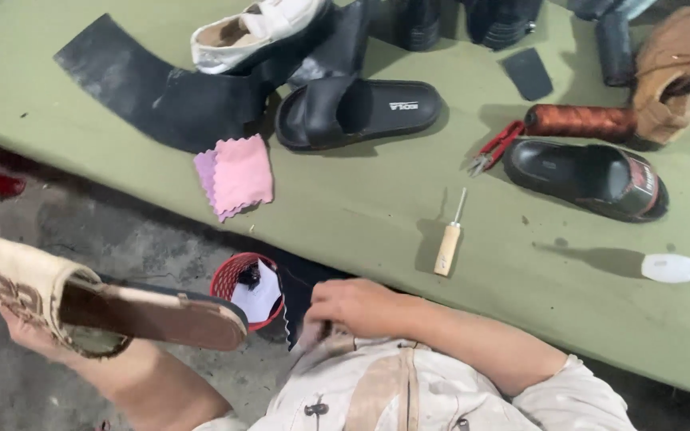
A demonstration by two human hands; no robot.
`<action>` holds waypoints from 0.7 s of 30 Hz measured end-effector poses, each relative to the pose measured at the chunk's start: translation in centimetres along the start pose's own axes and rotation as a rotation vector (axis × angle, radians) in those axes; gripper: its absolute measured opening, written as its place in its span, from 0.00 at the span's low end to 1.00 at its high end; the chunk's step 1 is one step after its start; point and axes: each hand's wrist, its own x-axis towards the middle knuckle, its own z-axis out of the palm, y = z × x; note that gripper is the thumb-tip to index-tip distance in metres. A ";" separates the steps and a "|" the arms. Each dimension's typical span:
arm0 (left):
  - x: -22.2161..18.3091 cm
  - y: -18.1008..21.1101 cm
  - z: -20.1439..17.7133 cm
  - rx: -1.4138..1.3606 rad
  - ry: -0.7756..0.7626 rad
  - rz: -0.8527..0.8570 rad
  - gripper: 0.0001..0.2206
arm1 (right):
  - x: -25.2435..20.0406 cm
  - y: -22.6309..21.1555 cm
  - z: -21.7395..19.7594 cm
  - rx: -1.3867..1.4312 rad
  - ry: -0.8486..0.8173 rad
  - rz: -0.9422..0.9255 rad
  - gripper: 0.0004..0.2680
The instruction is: The person is repairing a branded sandal by first wiping it clean with a cloth and then hand-stitching the upper strap to the sole using a stitching awl.
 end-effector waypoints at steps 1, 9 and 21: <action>-0.3 1.3 0.3 -0.009 -0.013 0.001 0.16 | 0.1 -2.7 -3.5 -0.001 0.010 0.012 0.11; 0.3 -2.2 1.5 -1.351 -0.704 -0.442 0.10 | -21.2 7.7 -11.9 -0.671 0.934 0.420 0.20; -4.6 15.9 9.8 -1.061 -0.528 -0.503 0.19 | -37.3 4.7 -0.3 -0.056 0.354 0.384 0.15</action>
